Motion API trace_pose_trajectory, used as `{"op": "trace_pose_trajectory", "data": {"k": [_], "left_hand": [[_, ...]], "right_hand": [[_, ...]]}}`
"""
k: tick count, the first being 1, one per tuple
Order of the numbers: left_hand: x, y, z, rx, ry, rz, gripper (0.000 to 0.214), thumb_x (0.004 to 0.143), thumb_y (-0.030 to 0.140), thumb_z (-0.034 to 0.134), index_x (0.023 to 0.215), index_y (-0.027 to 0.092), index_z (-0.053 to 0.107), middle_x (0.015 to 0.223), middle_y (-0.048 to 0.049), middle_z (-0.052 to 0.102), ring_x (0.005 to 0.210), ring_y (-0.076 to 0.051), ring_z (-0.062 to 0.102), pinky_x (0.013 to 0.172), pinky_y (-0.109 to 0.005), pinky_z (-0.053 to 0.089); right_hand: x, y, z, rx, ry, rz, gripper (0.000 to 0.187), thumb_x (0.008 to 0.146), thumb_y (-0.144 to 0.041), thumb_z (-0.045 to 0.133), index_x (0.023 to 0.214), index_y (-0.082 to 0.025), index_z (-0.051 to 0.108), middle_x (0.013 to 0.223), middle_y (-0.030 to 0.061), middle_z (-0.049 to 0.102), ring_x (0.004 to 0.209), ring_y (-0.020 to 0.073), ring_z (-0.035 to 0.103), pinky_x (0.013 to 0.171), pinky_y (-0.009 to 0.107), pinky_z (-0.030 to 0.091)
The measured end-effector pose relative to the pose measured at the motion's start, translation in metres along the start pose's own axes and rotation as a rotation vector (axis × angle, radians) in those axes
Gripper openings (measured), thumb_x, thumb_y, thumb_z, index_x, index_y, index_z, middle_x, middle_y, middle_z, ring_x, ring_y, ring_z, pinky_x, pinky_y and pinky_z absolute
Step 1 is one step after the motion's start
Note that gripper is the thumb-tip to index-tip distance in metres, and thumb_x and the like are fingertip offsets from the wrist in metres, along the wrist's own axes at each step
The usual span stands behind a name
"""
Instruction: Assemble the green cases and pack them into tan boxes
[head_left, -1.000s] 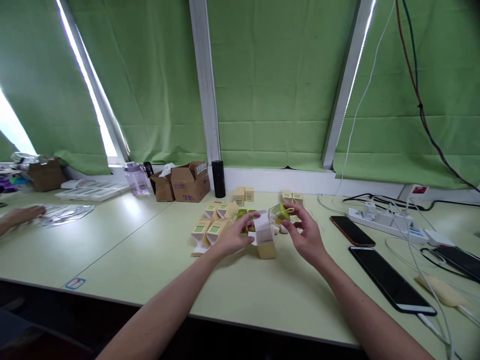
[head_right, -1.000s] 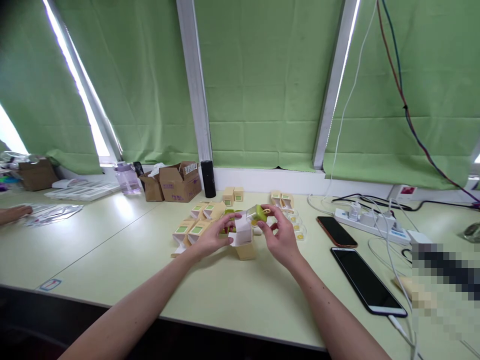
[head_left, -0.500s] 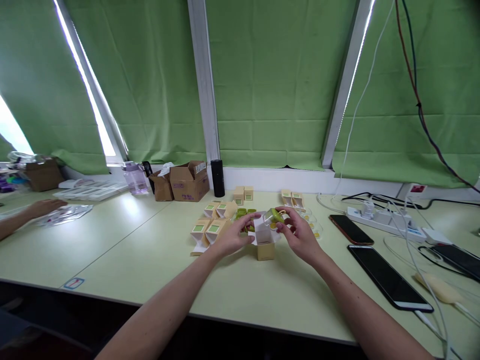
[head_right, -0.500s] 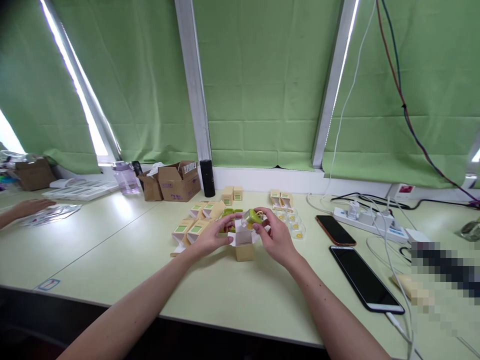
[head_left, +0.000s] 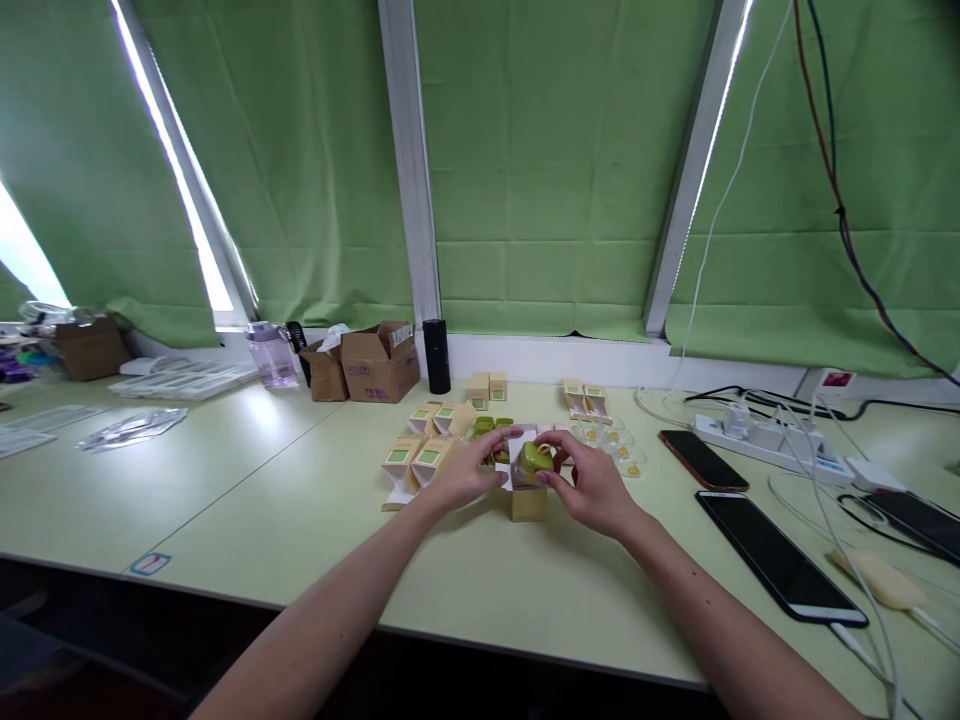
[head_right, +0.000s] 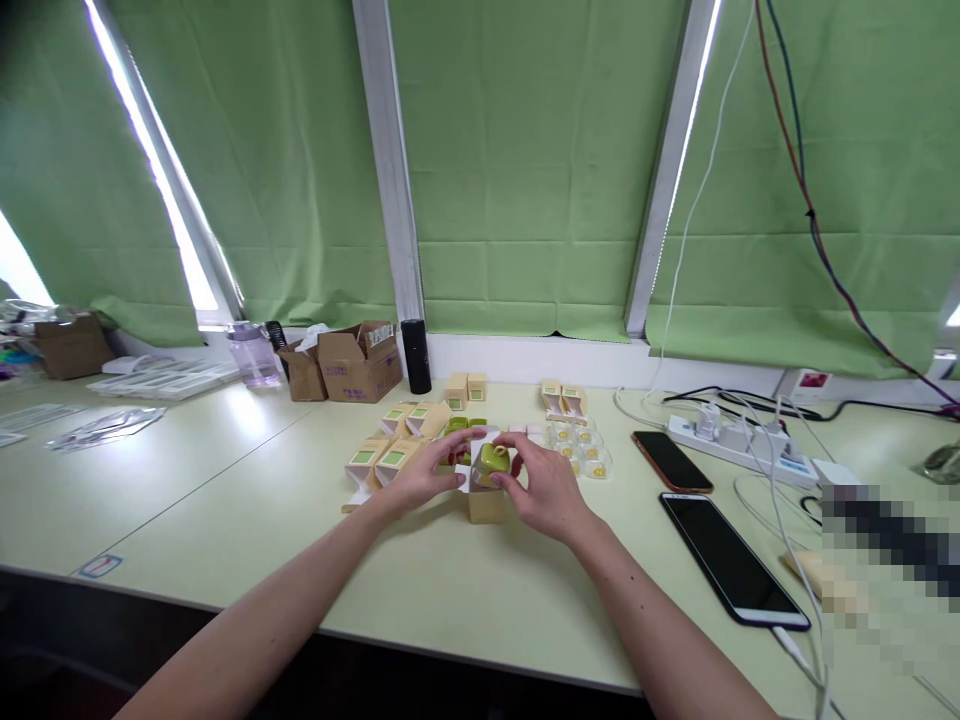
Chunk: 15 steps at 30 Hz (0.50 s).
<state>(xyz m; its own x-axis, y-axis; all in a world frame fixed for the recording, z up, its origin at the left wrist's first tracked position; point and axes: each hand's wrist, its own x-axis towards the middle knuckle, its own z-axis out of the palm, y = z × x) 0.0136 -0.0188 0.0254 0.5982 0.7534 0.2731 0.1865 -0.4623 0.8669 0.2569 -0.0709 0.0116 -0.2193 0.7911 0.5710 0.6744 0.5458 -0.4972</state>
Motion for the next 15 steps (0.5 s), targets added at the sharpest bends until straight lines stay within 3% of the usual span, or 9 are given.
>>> {"op": "trace_pose_trajectory", "data": {"k": [9, 15], "left_hand": [[0.0016, -0.0032, 0.0006, -0.093, 0.007, -0.042, 0.072, 0.077, 0.017, 0.063, 0.149, 0.024, 0.06, 0.102, -0.0044, 0.06, 0.098, -0.023, 0.054, 0.085, -0.035, 0.043], [0.0031, -0.0044, 0.0018, -0.164, 0.011, -0.045, 0.069, 0.077, 0.015, 0.064, 0.146, 0.023, 0.062, 0.099, -0.0039, 0.058, 0.096, -0.022, 0.053, 0.084, -0.034, 0.043]], "right_hand": [[-0.0023, -0.0027, 0.0035, 0.003, -0.05, -0.017, 0.024, 0.093, -0.026, 0.066, 0.116, -0.028, 0.059, 0.095, 0.0004, 0.072, 0.076, 0.0209, 0.066, 0.069, 0.033, 0.044], [-0.0021, -0.0018, 0.0078, 0.121, -0.082, -0.032, 0.024, 0.089, -0.019, 0.067, 0.109, -0.028, 0.057, 0.107, 0.0036, 0.072, 0.09, 0.023, 0.065, 0.072, 0.034, 0.049]]}}
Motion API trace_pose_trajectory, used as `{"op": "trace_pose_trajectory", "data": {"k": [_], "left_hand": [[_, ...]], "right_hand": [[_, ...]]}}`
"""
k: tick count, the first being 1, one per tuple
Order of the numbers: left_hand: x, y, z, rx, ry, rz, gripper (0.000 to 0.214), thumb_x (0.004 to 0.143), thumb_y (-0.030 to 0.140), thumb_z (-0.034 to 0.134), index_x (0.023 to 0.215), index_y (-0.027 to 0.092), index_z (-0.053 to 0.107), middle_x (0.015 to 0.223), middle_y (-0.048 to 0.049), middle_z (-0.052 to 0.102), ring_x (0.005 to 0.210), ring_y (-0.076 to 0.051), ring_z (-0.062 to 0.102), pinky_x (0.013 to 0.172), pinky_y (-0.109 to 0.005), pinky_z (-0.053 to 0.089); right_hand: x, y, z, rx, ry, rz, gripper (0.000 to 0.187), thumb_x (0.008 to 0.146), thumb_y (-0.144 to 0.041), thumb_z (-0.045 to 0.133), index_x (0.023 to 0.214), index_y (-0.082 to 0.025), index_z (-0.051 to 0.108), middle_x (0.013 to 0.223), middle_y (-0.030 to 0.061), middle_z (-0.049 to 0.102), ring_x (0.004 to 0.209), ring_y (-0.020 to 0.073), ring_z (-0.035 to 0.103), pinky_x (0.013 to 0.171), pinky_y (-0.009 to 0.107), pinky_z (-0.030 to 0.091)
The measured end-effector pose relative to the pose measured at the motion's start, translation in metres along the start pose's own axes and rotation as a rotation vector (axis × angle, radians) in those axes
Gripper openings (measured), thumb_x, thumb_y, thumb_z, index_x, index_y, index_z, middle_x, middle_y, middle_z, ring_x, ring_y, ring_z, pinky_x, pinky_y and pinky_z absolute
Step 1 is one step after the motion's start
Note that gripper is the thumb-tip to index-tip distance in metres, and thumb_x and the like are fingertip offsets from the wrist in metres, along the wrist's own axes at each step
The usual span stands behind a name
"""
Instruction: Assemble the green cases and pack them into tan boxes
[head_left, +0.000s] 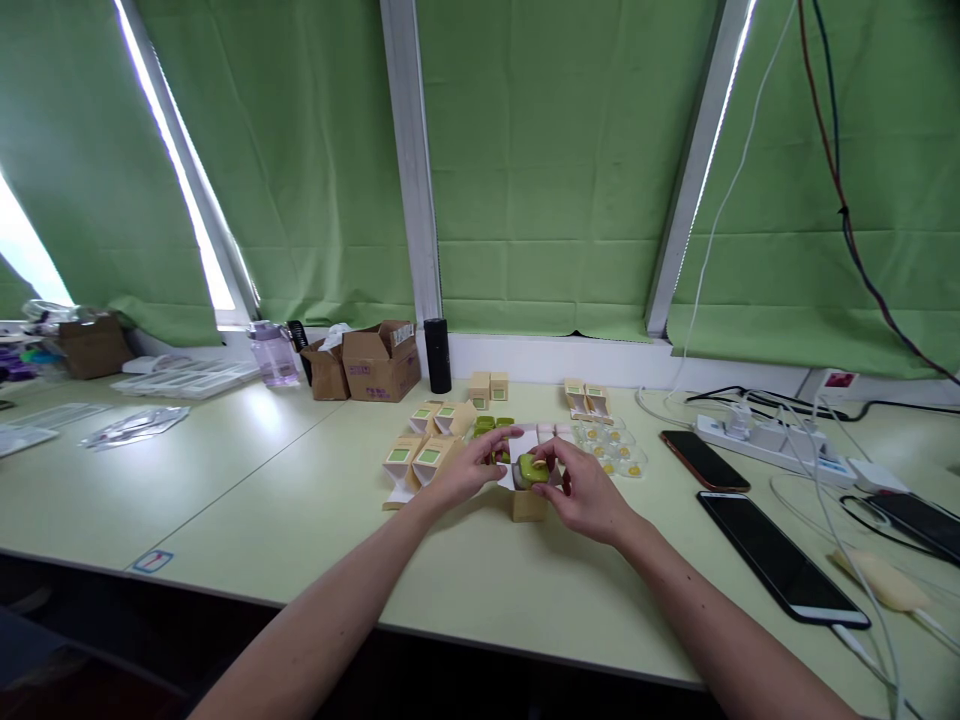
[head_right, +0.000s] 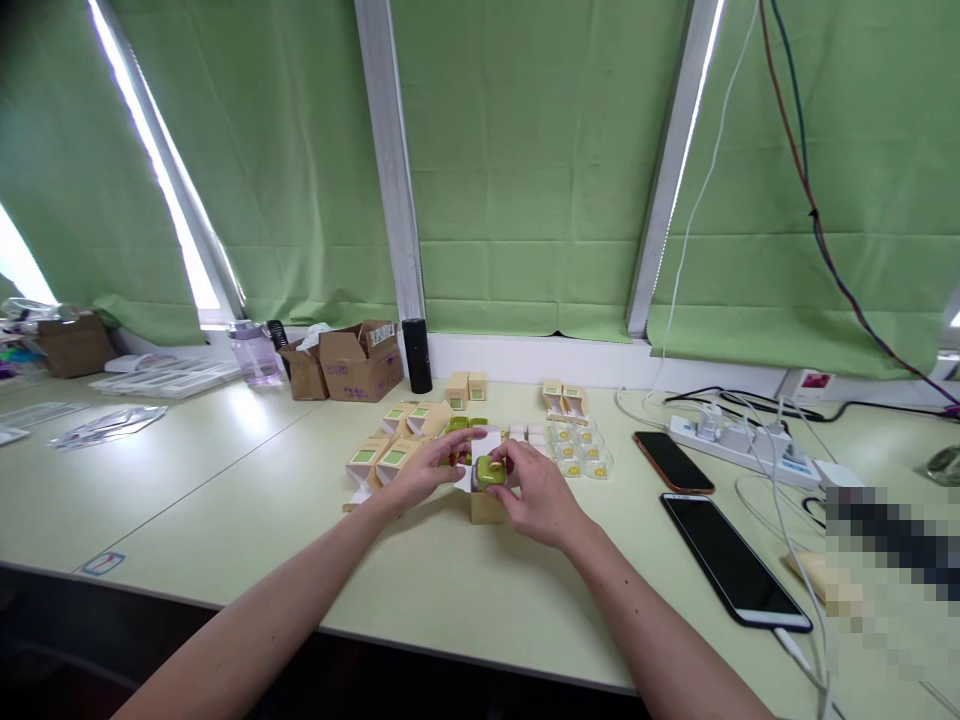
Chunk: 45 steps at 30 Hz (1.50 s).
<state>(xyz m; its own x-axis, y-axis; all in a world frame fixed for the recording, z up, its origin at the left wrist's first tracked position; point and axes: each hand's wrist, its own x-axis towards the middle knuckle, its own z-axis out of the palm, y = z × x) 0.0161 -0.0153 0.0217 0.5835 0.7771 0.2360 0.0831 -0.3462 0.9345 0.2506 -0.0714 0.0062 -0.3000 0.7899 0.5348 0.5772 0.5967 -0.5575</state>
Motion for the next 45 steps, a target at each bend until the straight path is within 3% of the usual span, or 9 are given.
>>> {"op": "trace_pose_trajectory", "data": {"k": [4, 8, 14, 25, 45], "left_hand": [[0.0, 0.001, 0.0, 0.039, 0.016, -0.009, 0.068, 0.078, 0.015, 0.064, 0.145, 0.023, 0.063, 0.097, -0.0036, 0.058, 0.092, -0.021, 0.053, 0.081, -0.033, 0.043], [-0.002, 0.005, 0.002, 0.072, 0.027, -0.007, 0.068, 0.078, 0.014, 0.064, 0.146, 0.022, 0.063, 0.095, -0.003, 0.057, 0.091, -0.021, 0.053, 0.082, -0.033, 0.043], [-0.002, 0.006, 0.002, 0.096, 0.028, 0.004, 0.067, 0.08, 0.015, 0.063, 0.147, 0.02, 0.063, 0.097, -0.0036, 0.058, 0.092, -0.021, 0.054, 0.084, -0.034, 0.044], [-0.002, 0.002, 0.001, 0.121, 0.038, 0.026, 0.066, 0.081, 0.015, 0.063, 0.147, 0.022, 0.063, 0.095, -0.0036, 0.059, 0.09, -0.02, 0.055, 0.082, -0.032, 0.047], [-0.002, 0.0, 0.001, 0.122, 0.034, 0.043, 0.068, 0.08, 0.013, 0.061, 0.147, 0.022, 0.062, 0.105, -0.0059, 0.064, 0.096, -0.021, 0.058, 0.084, -0.033, 0.049]], "right_hand": [[0.0, 0.0, 0.001, 0.033, 0.001, -0.015, 0.023, 0.088, -0.017, 0.067, 0.107, -0.027, 0.058, 0.108, 0.0048, 0.071, 0.09, 0.0233, 0.065, 0.074, 0.035, 0.051], [0.001, 0.002, 0.004, 0.021, 0.012, -0.05, 0.01, 0.096, -0.017, 0.06, 0.101, -0.026, 0.059, 0.105, 0.006, 0.071, 0.09, 0.0232, 0.064, 0.075, 0.035, 0.051], [0.003, 0.008, 0.011, -0.021, 0.071, -0.027, 0.009, 0.104, -0.022, 0.054, 0.098, -0.026, 0.06, 0.102, 0.0064, 0.072, 0.092, 0.0245, 0.066, 0.076, 0.036, 0.051], [0.006, 0.009, 0.017, -0.004, 0.166, -0.093, 0.015, 0.101, -0.021, 0.06, 0.091, -0.026, 0.069, 0.106, 0.0076, 0.071, 0.092, 0.0249, 0.069, 0.079, 0.04, 0.055], [0.009, 0.011, 0.02, 0.015, 0.121, -0.04, 0.02, 0.093, -0.016, 0.063, 0.084, -0.026, 0.078, 0.097, 0.0063, 0.068, 0.087, 0.0241, 0.067, 0.075, 0.041, 0.057]]}}
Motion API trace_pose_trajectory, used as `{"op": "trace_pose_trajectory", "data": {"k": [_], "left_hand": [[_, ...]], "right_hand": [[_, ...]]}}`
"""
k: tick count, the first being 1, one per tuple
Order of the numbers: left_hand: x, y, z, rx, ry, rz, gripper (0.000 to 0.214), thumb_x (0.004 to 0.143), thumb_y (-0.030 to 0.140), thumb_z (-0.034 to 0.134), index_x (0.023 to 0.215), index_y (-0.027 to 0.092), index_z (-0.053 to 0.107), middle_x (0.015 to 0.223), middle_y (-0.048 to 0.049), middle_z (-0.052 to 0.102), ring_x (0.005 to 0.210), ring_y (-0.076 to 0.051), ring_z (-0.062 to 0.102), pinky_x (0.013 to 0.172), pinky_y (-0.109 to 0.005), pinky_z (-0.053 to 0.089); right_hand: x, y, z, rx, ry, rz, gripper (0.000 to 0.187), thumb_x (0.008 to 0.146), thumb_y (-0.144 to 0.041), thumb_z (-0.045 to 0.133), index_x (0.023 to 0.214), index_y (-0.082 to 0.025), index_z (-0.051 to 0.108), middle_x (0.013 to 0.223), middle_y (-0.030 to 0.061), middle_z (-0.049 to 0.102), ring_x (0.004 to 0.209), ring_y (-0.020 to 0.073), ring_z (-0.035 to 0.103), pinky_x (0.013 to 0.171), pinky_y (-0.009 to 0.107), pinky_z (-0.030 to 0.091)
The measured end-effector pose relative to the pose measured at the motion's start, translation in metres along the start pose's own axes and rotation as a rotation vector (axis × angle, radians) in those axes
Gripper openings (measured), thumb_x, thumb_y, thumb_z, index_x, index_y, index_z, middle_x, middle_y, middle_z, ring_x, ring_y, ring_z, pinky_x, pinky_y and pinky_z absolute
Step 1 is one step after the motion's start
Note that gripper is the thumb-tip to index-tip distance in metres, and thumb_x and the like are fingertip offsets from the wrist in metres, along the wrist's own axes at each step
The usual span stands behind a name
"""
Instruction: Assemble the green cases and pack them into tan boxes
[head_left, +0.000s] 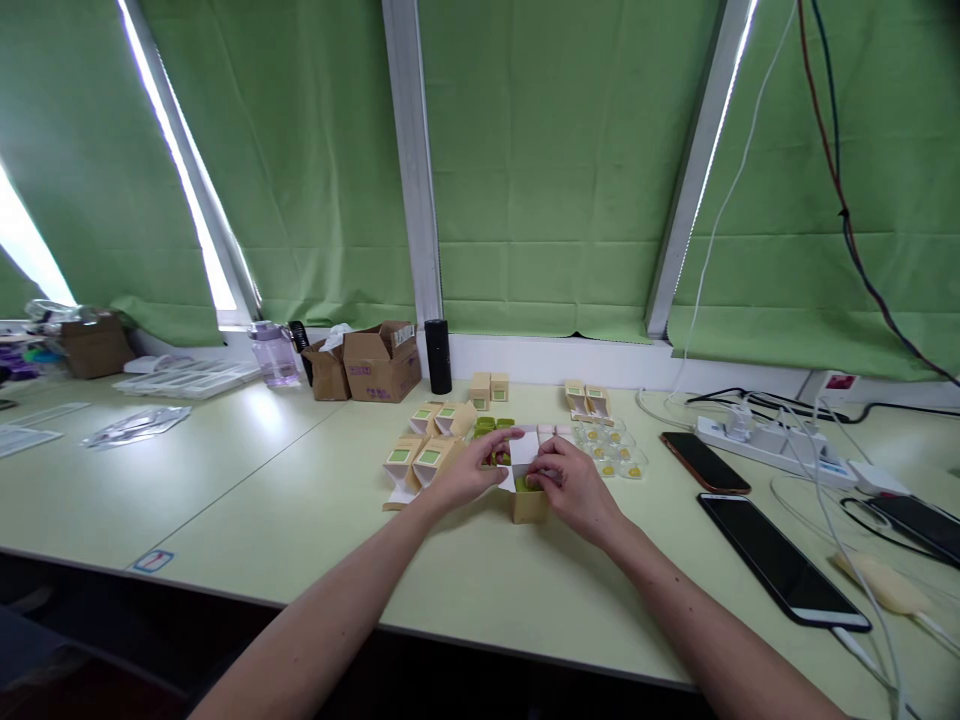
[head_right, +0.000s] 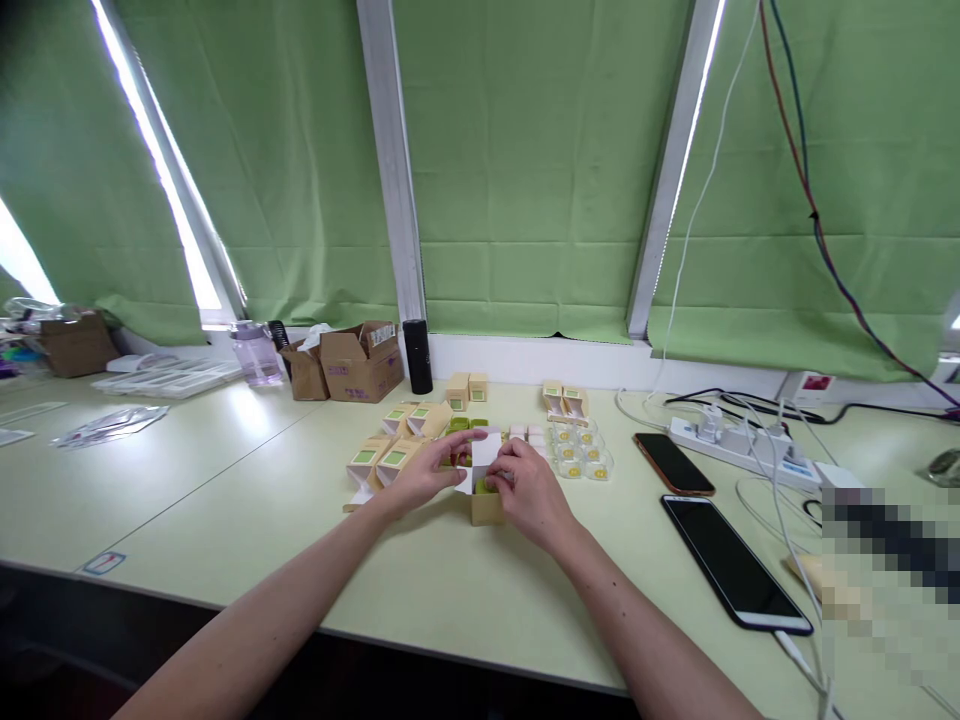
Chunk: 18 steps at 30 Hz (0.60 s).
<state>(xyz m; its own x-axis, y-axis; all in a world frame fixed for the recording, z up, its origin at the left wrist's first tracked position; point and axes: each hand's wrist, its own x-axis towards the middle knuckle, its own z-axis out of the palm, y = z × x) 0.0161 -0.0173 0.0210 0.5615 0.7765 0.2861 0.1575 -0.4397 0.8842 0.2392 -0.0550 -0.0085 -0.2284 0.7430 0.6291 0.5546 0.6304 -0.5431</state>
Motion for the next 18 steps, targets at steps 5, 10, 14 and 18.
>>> {"op": "trace_pose_trajectory", "data": {"k": [5, 10, 14, 18], "left_hand": [[0.0, 0.001, 0.0, -0.028, 0.002, -0.02, 0.069, 0.079, 0.014, 0.062, 0.147, 0.022, 0.062, 0.103, -0.0058, 0.064, 0.095, -0.021, 0.058, 0.083, -0.034, 0.048], [0.001, -0.001, 0.001, -0.057, 0.013, -0.031, 0.072, 0.074, 0.014, 0.062, 0.146, 0.02, 0.063, 0.107, -0.0068, 0.066, 0.097, -0.022, 0.058, 0.083, -0.034, 0.046], [0.002, -0.005, 0.0, -0.069, 0.014, -0.041, 0.071, 0.075, 0.014, 0.06, 0.146, 0.02, 0.063, 0.11, -0.0081, 0.07, 0.098, -0.023, 0.061, 0.083, -0.034, 0.045], [0.004, -0.009, -0.002, -0.072, 0.017, -0.034, 0.063, 0.081, 0.017, 0.058, 0.144, 0.019, 0.065, 0.111, -0.009, 0.073, 0.103, -0.026, 0.063, 0.09, -0.037, 0.046]], "right_hand": [[0.0, -0.003, -0.002, 0.033, 0.039, 0.005, 0.02, 0.096, -0.017, 0.059, 0.087, -0.025, 0.075, 0.098, 0.0072, 0.068, 0.083, 0.0237, 0.066, 0.074, 0.041, 0.057], [0.001, -0.002, -0.006, 0.089, 0.176, 0.054, 0.017, 0.1, -0.024, 0.055, 0.094, -0.025, 0.072, 0.1, 0.0097, 0.07, 0.088, 0.0267, 0.066, 0.073, 0.04, 0.056], [0.002, 0.004, -0.006, 0.165, 0.265, 0.162, 0.017, 0.1, -0.029, 0.054, 0.097, -0.025, 0.07, 0.103, 0.0104, 0.072, 0.094, 0.0277, 0.067, 0.076, 0.041, 0.057], [0.002, 0.014, -0.002, 0.241, 0.296, 0.262, 0.015, 0.095, -0.034, 0.059, 0.097, -0.024, 0.07, 0.099, 0.0083, 0.074, 0.09, 0.0259, 0.068, 0.08, 0.041, 0.057]]}}
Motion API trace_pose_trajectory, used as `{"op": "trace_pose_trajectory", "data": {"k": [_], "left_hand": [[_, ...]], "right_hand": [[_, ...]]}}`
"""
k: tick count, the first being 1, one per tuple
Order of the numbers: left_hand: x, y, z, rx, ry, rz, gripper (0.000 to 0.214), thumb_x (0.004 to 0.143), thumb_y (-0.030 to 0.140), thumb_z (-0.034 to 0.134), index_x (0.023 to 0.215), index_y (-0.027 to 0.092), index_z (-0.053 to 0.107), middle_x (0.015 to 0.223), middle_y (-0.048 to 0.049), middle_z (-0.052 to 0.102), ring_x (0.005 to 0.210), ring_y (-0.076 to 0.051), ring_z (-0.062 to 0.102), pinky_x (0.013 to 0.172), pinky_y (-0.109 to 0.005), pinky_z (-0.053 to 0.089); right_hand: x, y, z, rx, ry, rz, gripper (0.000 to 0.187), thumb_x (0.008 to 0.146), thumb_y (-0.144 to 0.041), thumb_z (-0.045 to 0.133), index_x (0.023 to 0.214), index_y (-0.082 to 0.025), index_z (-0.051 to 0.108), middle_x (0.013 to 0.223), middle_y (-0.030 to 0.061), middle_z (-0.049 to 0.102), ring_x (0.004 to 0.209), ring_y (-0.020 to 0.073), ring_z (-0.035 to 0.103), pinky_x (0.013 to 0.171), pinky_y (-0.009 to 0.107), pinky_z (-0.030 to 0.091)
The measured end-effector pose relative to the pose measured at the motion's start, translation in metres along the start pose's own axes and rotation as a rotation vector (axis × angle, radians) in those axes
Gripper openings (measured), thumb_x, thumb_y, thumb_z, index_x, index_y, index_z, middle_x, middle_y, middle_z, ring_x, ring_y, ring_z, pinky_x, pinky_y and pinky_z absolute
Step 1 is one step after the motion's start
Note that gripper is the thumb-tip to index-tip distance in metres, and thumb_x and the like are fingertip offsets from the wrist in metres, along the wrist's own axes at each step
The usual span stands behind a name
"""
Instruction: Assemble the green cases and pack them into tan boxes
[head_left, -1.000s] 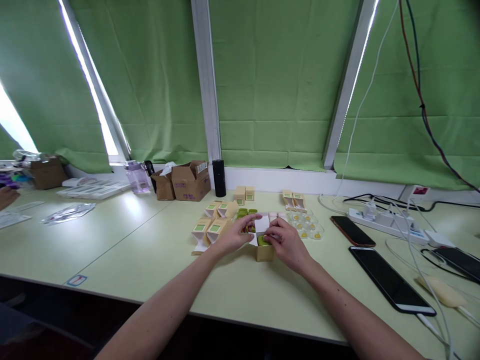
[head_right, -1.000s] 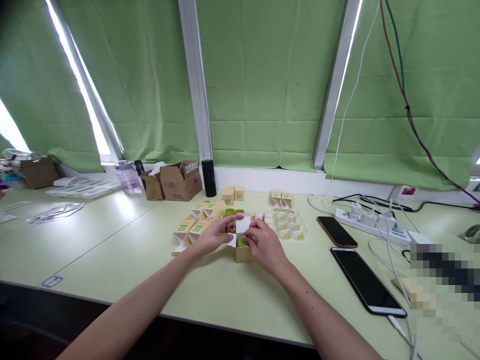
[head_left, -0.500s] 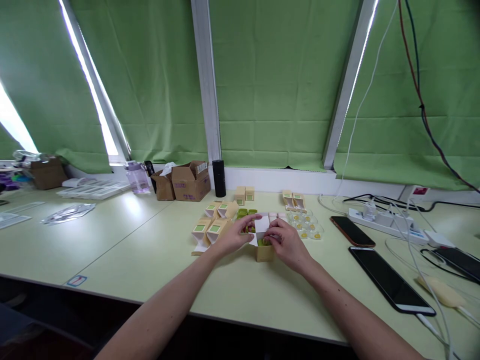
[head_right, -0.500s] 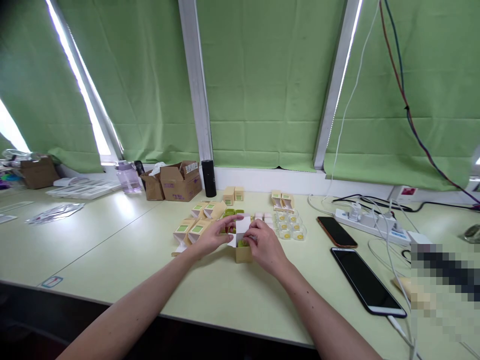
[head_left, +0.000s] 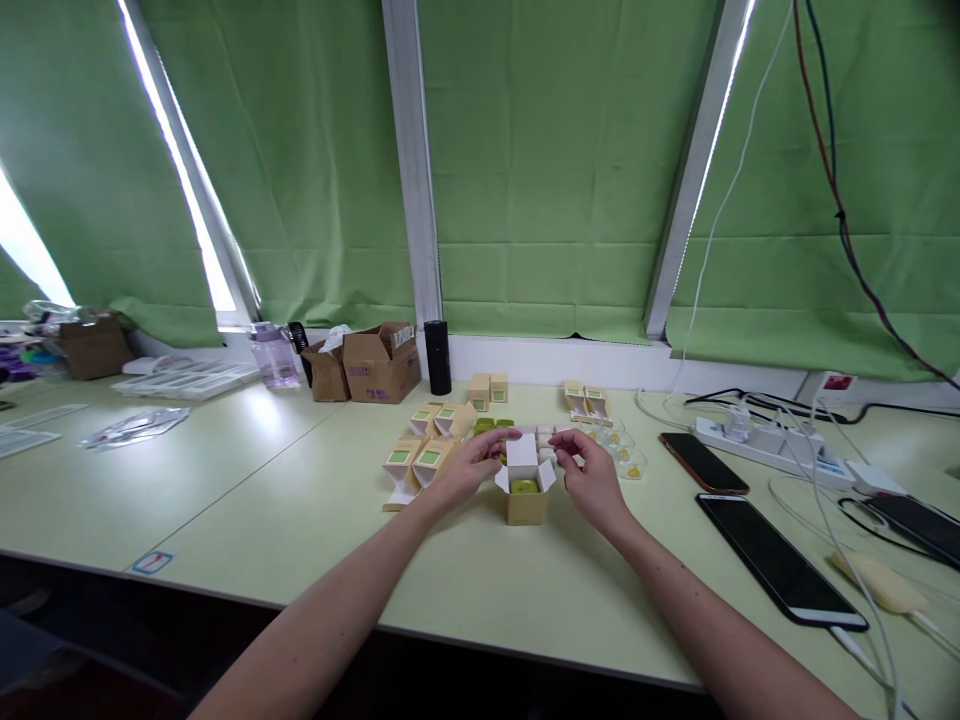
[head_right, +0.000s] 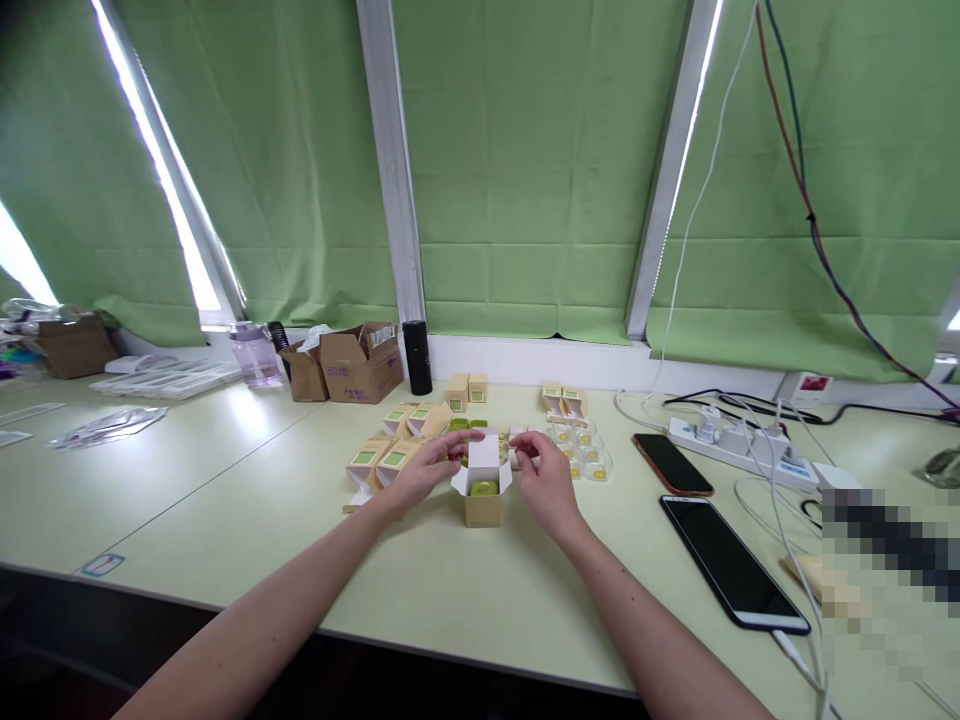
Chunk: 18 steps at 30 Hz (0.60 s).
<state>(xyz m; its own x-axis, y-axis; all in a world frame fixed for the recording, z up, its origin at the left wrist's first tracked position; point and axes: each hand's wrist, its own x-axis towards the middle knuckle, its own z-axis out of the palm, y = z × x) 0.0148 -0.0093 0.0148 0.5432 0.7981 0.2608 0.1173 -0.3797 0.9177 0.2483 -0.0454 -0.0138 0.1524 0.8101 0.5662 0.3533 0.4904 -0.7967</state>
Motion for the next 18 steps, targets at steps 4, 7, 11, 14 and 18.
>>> {"op": "trace_pose_trajectory", "data": {"k": [4, 7, 11, 14, 18], "left_hand": [[0.0021, -0.002, -0.0005, -0.058, 0.006, 0.044, 0.058, 0.083, 0.019, 0.055, 0.139, 0.019, 0.068, 0.118, -0.0105, 0.074, 0.115, -0.029, 0.064, 0.103, -0.042, 0.045], [0.0026, -0.0019, -0.0002, -0.071, 0.009, 0.058, 0.057, 0.083, 0.018, 0.052, 0.137, 0.018, 0.069, 0.118, -0.0101, 0.074, 0.115, -0.029, 0.064, 0.106, -0.042, 0.043], [0.0018, -0.0006, 0.0011, -0.04, 0.007, 0.027, 0.061, 0.08, 0.015, 0.053, 0.139, 0.019, 0.067, 0.111, -0.0083, 0.074, 0.109, -0.027, 0.065, 0.098, -0.04, 0.043], [0.0005, 0.0013, 0.0034, -0.043, 0.0, 0.02, 0.059, 0.081, 0.016, 0.056, 0.14, 0.02, 0.065, 0.108, -0.0076, 0.073, 0.102, -0.026, 0.065, 0.09, -0.037, 0.044], [-0.0007, 0.0041, 0.0071, -0.059, -0.006, 0.025, 0.054, 0.084, 0.017, 0.059, 0.137, 0.02, 0.064, 0.108, -0.0076, 0.073, 0.1, -0.024, 0.065, 0.088, -0.035, 0.046]], "right_hand": [[0.0009, 0.007, 0.0024, 0.107, -0.024, 0.103, 0.02, 0.085, -0.04, 0.071, 0.095, -0.023, 0.071, 0.086, 0.0059, 0.07, 0.076, 0.0225, 0.063, 0.063, 0.034, 0.053], [0.0017, 0.0074, 0.0036, 0.204, -0.045, 0.186, 0.025, 0.076, -0.038, 0.073, 0.095, -0.022, 0.071, 0.085, 0.0046, 0.067, 0.071, 0.0194, 0.059, 0.052, 0.028, 0.047], [0.003, 0.0031, 0.0047, 0.301, -0.083, 0.295, 0.034, 0.064, -0.034, 0.07, 0.096, -0.023, 0.068, 0.086, 0.0026, 0.061, 0.067, 0.0174, 0.054, 0.041, 0.025, 0.04], [0.0034, -0.0002, 0.0054, 0.355, -0.113, 0.35, 0.039, 0.06, -0.032, 0.068, 0.098, -0.023, 0.066, 0.085, 0.0001, 0.059, 0.063, 0.0152, 0.052, 0.039, 0.023, 0.039], [0.0028, -0.0016, 0.0059, 0.381, -0.142, 0.382, 0.043, 0.058, -0.031, 0.067, 0.1, -0.023, 0.064, 0.084, -0.0016, 0.058, 0.059, 0.0129, 0.05, 0.038, 0.023, 0.04]]}}
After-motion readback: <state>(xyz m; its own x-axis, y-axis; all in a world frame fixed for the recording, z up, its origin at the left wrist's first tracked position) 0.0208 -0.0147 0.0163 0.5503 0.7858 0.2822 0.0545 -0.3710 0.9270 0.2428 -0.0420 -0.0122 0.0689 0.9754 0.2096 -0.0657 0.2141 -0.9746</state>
